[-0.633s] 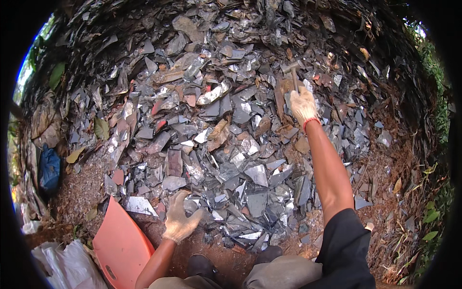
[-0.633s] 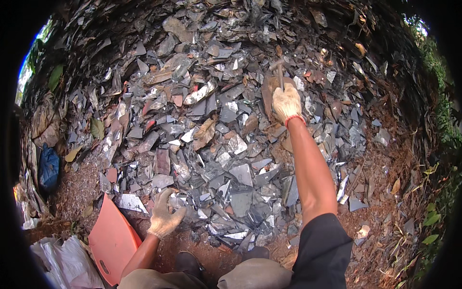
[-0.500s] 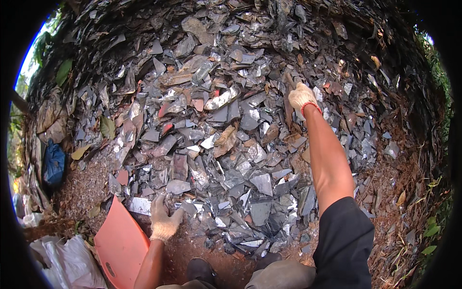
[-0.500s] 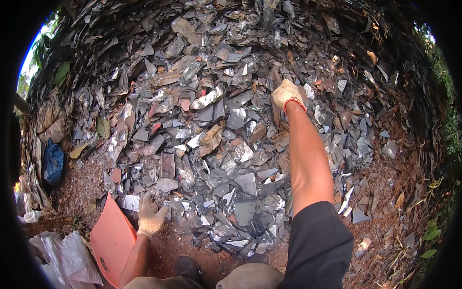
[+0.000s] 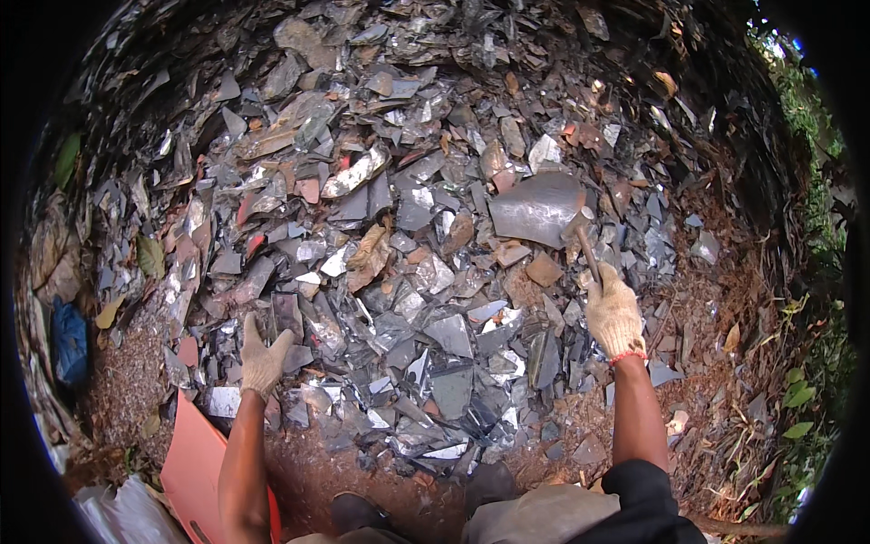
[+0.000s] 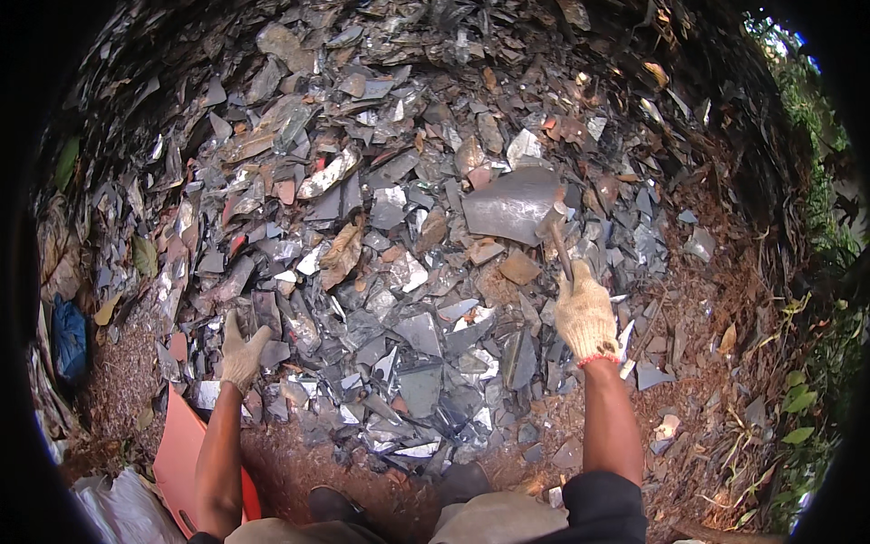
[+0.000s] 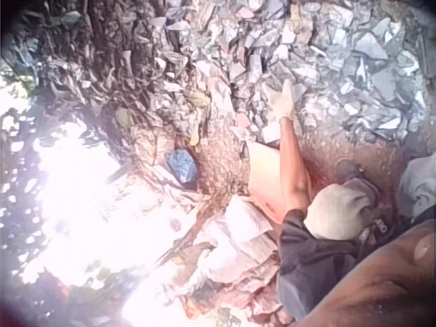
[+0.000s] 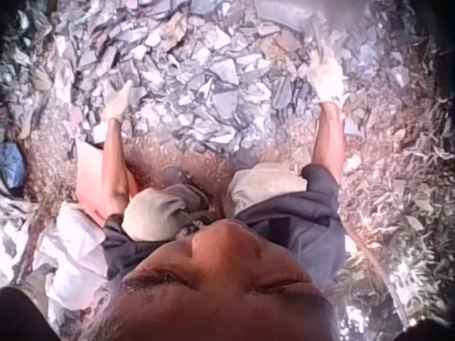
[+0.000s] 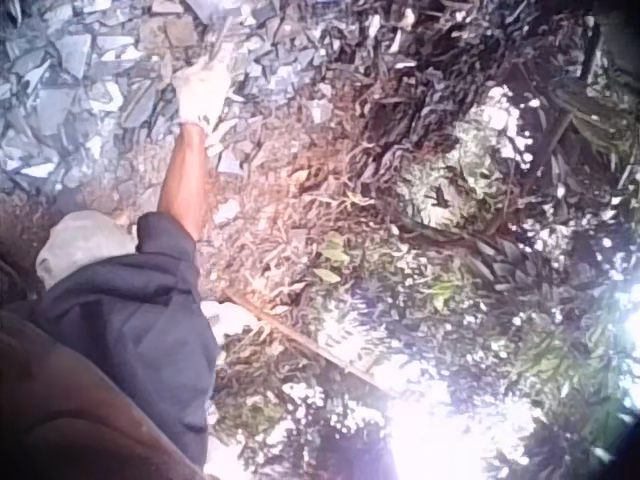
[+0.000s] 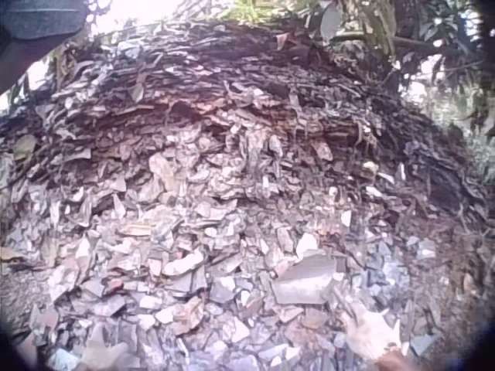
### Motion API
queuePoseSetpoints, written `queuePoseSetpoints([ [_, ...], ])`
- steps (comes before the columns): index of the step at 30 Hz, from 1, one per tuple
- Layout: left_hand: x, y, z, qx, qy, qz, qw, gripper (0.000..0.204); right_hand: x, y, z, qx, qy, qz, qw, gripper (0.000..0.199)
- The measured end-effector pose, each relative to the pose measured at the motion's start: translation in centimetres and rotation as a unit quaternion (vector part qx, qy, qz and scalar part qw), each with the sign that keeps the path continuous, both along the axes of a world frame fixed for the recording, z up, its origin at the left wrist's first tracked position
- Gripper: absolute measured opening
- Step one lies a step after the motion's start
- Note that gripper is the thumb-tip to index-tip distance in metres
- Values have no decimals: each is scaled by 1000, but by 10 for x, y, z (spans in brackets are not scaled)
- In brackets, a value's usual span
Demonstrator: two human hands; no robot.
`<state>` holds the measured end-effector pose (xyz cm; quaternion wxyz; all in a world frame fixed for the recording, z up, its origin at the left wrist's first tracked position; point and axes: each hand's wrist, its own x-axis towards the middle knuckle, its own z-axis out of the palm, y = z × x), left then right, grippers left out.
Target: The person gathers broken glass shards from the ground using gloved hands and a red plastic basin. They repeatedly scoop shards into the basin and transfer them into a large white sack, then return to collect more shards from the surrounding area.
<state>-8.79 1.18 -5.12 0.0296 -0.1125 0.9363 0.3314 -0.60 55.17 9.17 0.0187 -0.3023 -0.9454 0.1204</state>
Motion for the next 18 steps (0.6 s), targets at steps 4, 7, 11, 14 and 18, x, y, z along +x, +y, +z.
queuePoseSetpoints([
  [4,-18,9,-3,84,-69,23,994,69,20,1,-18,-22,193,28,981,39],
  [7,-18,13,-7,136,-83,43,986,44,-6,-7,-37,7,337,61,939,41],
  [11,21,79,45,137,22,-49,989,34,-59,9,-52,2,74,89,993,31],
  [14,48,92,67,258,-65,-90,960,26,-81,-3,-53,-44,90,83,991,32],
  [18,85,109,119,252,-133,-273,919,70,-72,-40,-38,-56,211,29,975,35],
])
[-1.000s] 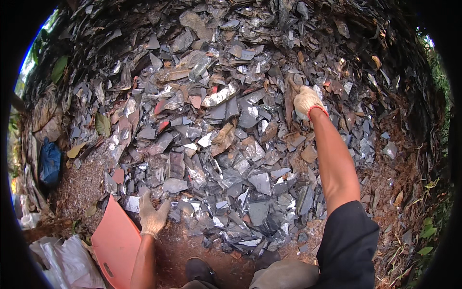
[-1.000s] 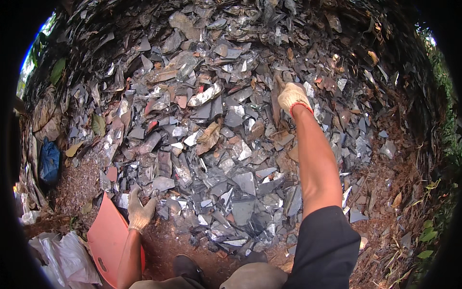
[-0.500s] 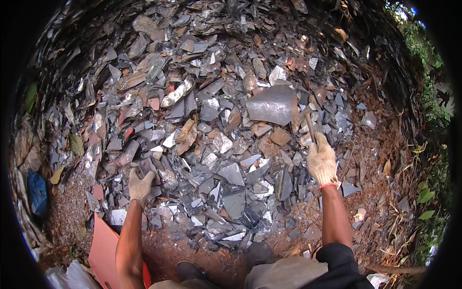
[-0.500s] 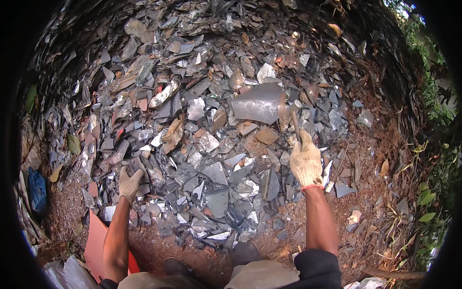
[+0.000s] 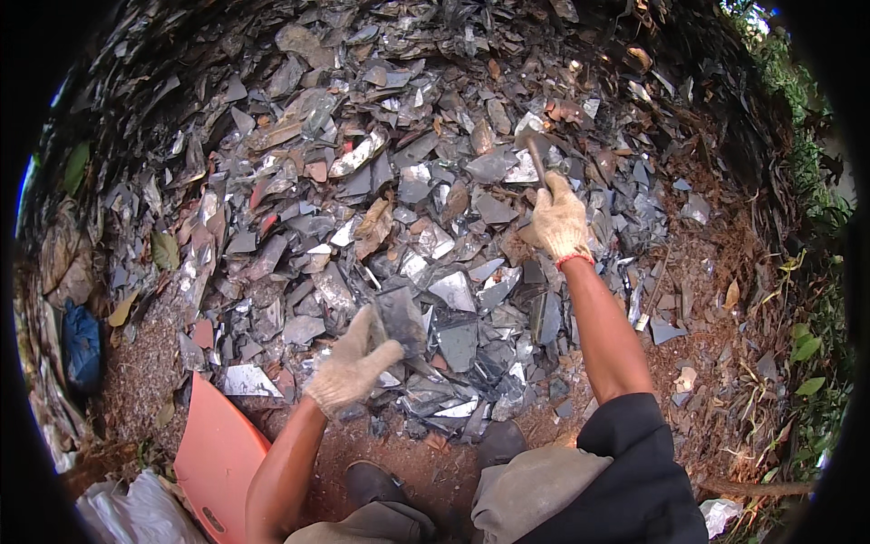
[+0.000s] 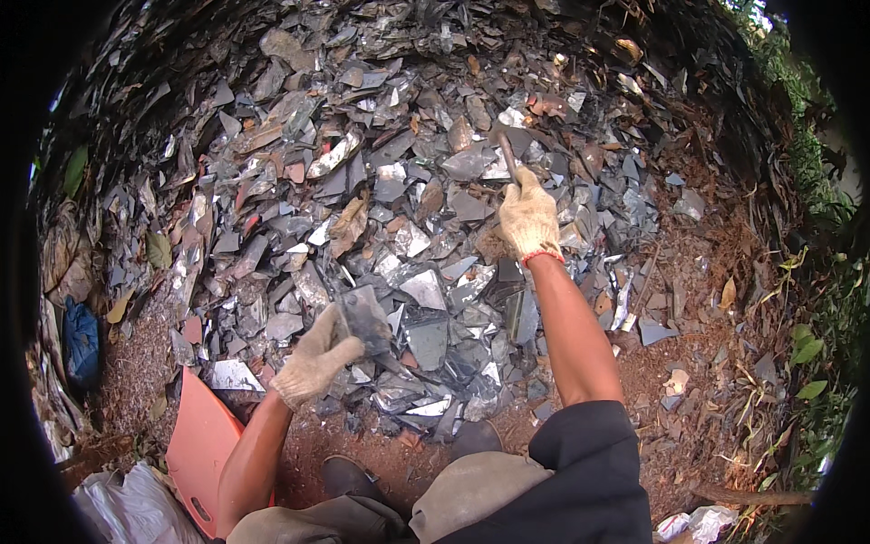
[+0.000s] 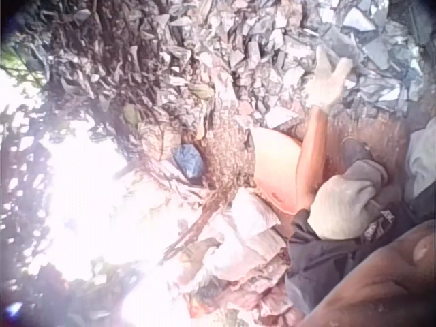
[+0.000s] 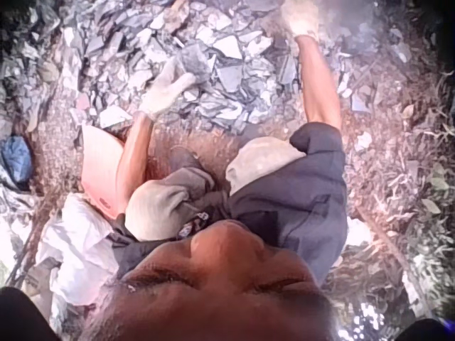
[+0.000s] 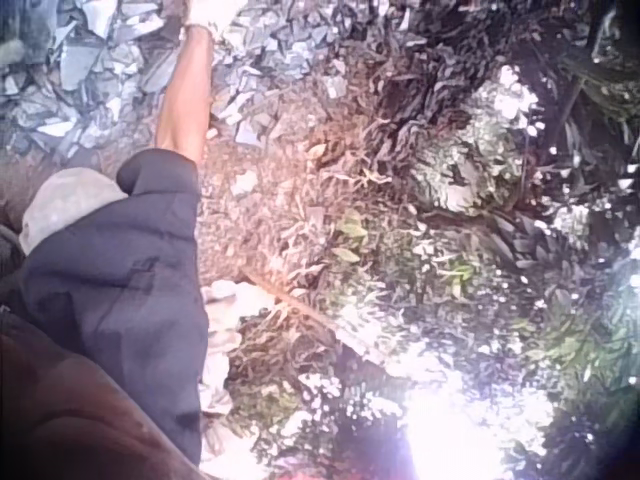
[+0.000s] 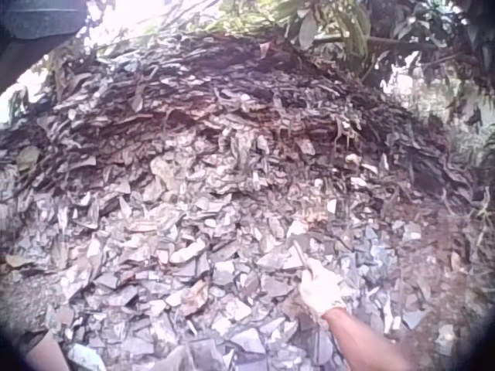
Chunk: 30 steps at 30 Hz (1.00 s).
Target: The person gathers broken glass shards from the ground using gloved hands and a red plastic basin. They repeatedly scoop shards into the basin and transfer them into a large white sack, then return to collect more shards from the surrounding area.
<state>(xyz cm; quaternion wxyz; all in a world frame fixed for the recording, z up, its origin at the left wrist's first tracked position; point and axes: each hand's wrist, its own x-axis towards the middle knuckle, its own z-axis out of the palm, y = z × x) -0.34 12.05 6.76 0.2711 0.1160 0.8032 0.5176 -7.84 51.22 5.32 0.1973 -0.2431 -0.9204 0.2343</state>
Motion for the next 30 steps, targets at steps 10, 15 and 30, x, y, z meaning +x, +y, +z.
queuePoseSetpoints([
  [10,77,-154,7,-436,309,215,817,103,-29,75,-13,91,-187,87,974,29],
  [15,208,-315,6,-687,107,440,568,91,7,62,-3,16,10,-15,1000,35],
  [30,451,-476,-113,230,-144,657,703,68,161,76,-60,-379,25,-176,908,28],
])
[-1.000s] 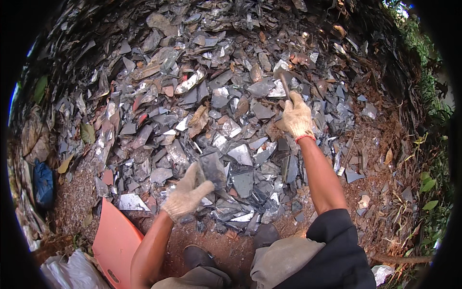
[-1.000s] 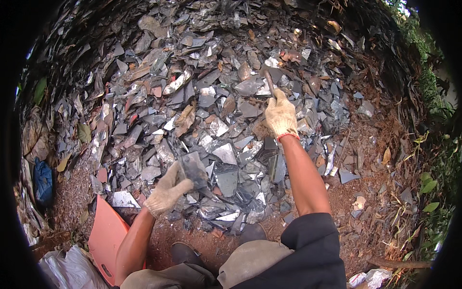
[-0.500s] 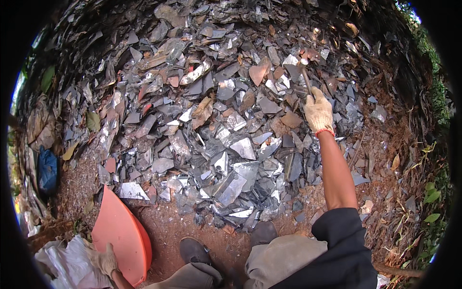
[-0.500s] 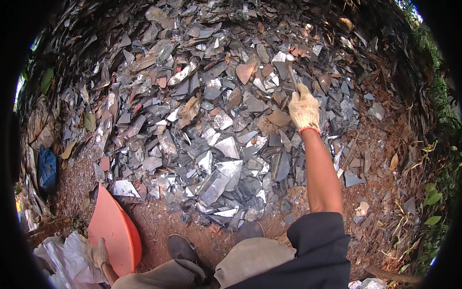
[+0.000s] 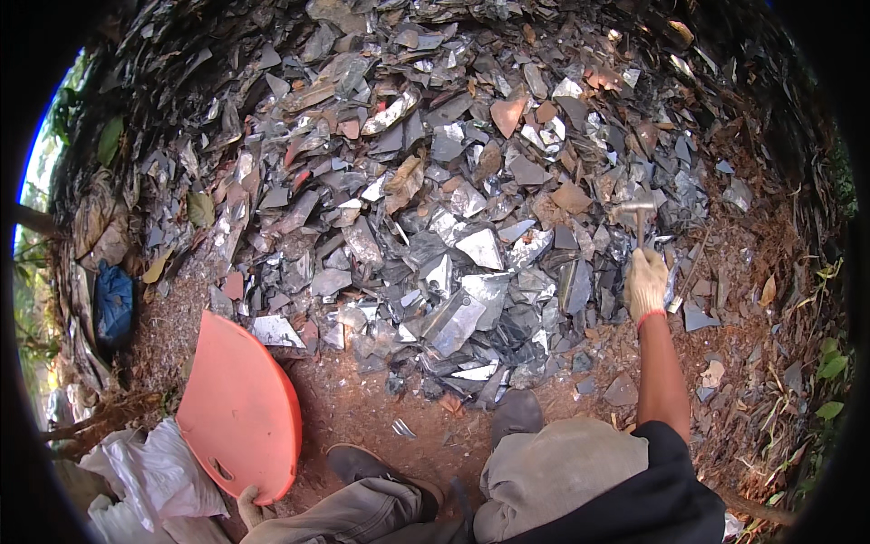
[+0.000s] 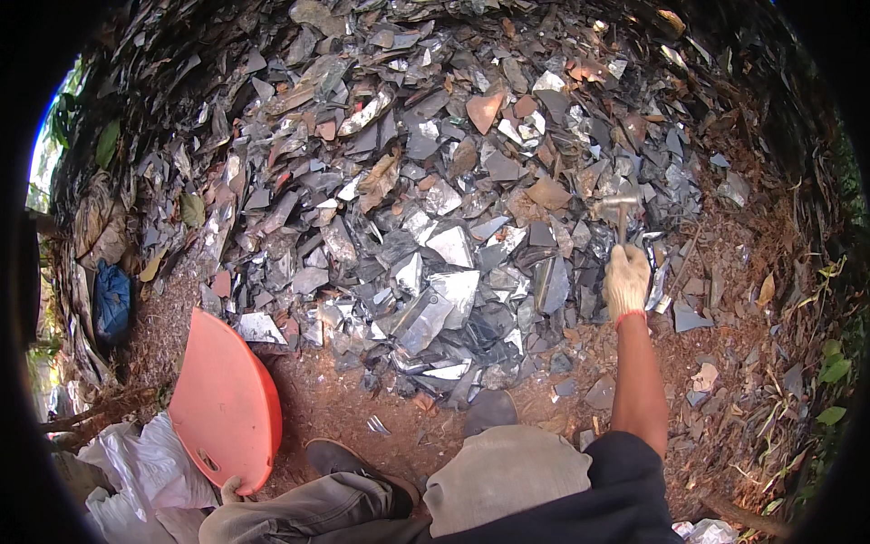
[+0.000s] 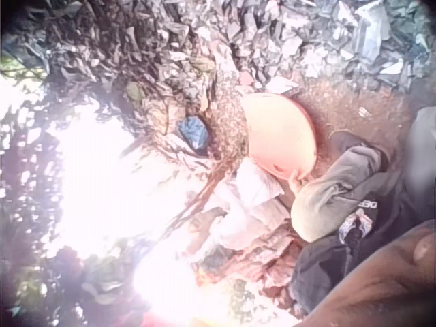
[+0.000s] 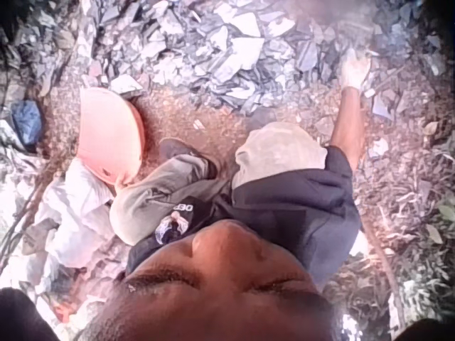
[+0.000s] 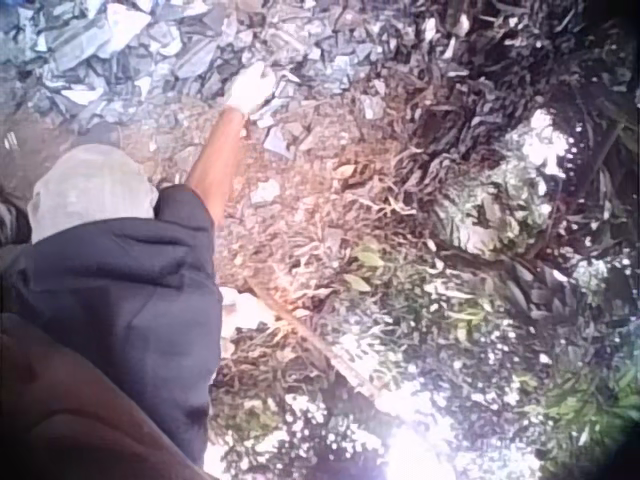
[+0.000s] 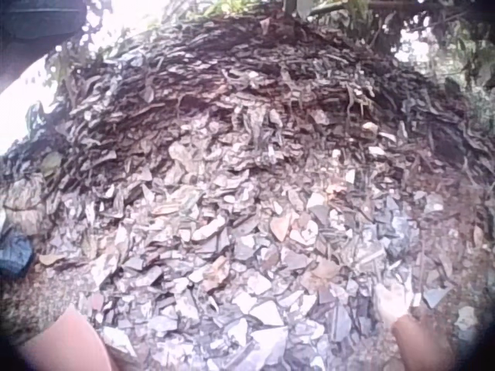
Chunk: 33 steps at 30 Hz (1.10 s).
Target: The person gathers broken glass shards from the ground using gloved hands and a red plastic basin. They repeatedly scoop shards into the basin and transfer them into a large white sack, then return to collect more shards from the surrounding area.
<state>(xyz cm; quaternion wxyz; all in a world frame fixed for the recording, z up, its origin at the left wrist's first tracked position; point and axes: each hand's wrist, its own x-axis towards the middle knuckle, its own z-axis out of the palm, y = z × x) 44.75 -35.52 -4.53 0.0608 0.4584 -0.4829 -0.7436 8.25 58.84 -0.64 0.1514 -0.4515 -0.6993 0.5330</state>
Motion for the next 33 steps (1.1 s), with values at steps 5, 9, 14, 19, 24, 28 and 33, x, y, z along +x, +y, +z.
queuePoseSetpoints([
  [5,-159,131,170,-8,-41,-30,999,75,159,27,-19,81,-62,-89,991,28],
  [9,-248,149,185,-117,44,-211,969,81,239,27,3,336,-278,-258,863,51],
  [14,-347,281,187,-45,98,-417,902,86,213,-95,97,262,-146,-11,954,75],
  [19,-392,396,170,161,143,-602,769,97,157,-206,175,212,-24,152,965,78],
  [24,-336,437,121,225,250,-731,594,96,260,-194,269,143,-5,-22,989,76],
  [28,-289,368,17,-113,411,-904,-25,78,356,-213,362,209,-19,-70,975,76],
  [33,-366,390,15,-562,336,-754,-52,91,436,-218,438,191,-215,-59,956,74],
])
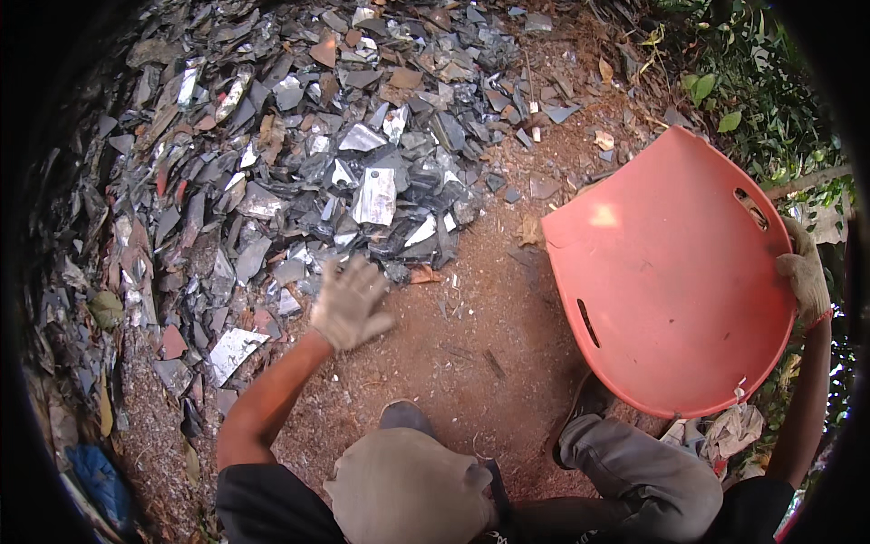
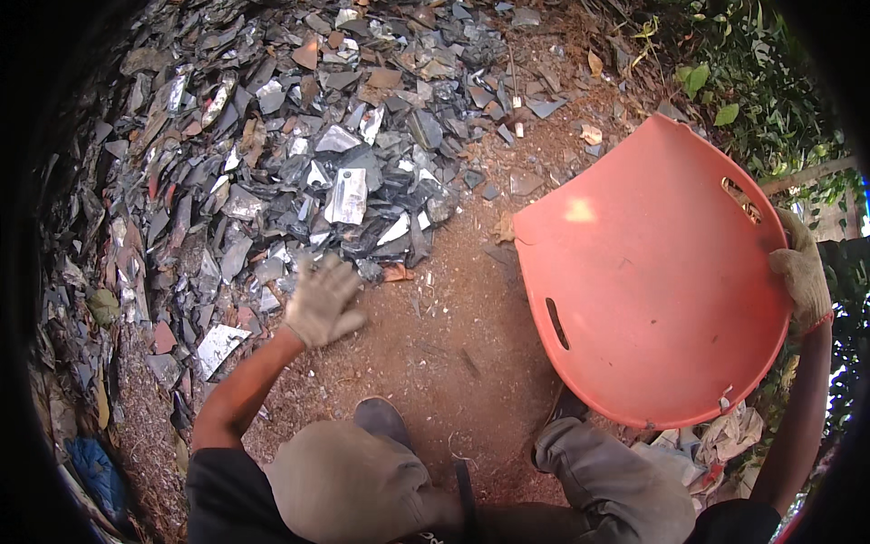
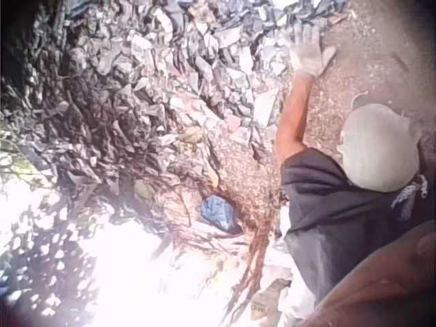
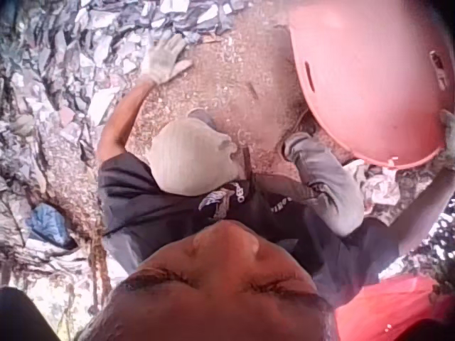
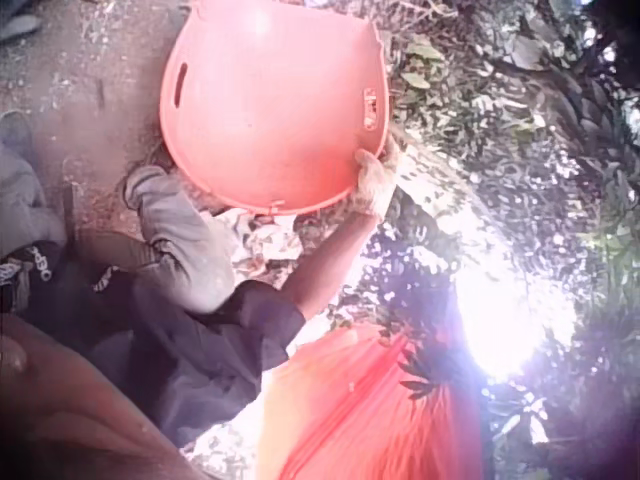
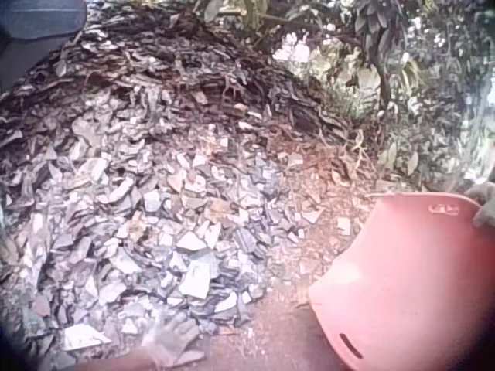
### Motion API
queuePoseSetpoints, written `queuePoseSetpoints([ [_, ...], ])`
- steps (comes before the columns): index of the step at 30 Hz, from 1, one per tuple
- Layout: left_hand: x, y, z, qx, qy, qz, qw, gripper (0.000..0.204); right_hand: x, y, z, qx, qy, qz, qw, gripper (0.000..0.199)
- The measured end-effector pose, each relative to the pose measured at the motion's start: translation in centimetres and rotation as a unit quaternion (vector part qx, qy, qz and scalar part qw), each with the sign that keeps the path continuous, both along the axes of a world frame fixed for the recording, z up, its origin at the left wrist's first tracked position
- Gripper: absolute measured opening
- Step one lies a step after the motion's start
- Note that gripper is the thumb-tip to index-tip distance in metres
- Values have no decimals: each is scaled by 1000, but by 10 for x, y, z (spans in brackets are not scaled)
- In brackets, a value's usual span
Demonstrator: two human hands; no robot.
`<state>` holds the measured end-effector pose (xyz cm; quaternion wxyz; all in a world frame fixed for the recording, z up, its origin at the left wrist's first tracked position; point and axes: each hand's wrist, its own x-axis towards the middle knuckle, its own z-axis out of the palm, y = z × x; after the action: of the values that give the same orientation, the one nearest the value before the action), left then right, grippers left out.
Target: The person gathers broken glass shards from the ground using gloved hands and a red plastic basin. They repeatedly scoop shards into the basin and transfer them into a large white sack, then return to collect more shards from the surrounding area.
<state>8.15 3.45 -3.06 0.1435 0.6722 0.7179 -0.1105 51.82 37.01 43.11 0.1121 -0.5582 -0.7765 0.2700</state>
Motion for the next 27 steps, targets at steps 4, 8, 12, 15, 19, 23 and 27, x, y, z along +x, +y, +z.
queuePoseSetpoints([
  [4,9,12,12,105,-20,-39,994,82,27,-4,-16,-7,-72,-19,997,71],
  [8,137,7,-78,133,-639,-130,747,74,42,0,-69,-122,-41,-27,991,73],
  [12,158,29,-71,-148,-509,-278,801,68,56,18,-102,-179,-37,-24,983,79],
  [15,124,60,-57,-136,-299,-312,891,69,95,24,-66,-147,-27,-45,988,82],
  [19,78,65,-32,-58,-166,-223,959,70,164,31,-56,-92,-57,-62,992,85],
  [23,146,71,-56,-43,-731,-147,664,72,181,20,-80,-140,-15,-85,986,85],
  [27,183,111,-24,-71,-230,-337,910,73,187,24,-90,-171,2,-47,984,87],
])
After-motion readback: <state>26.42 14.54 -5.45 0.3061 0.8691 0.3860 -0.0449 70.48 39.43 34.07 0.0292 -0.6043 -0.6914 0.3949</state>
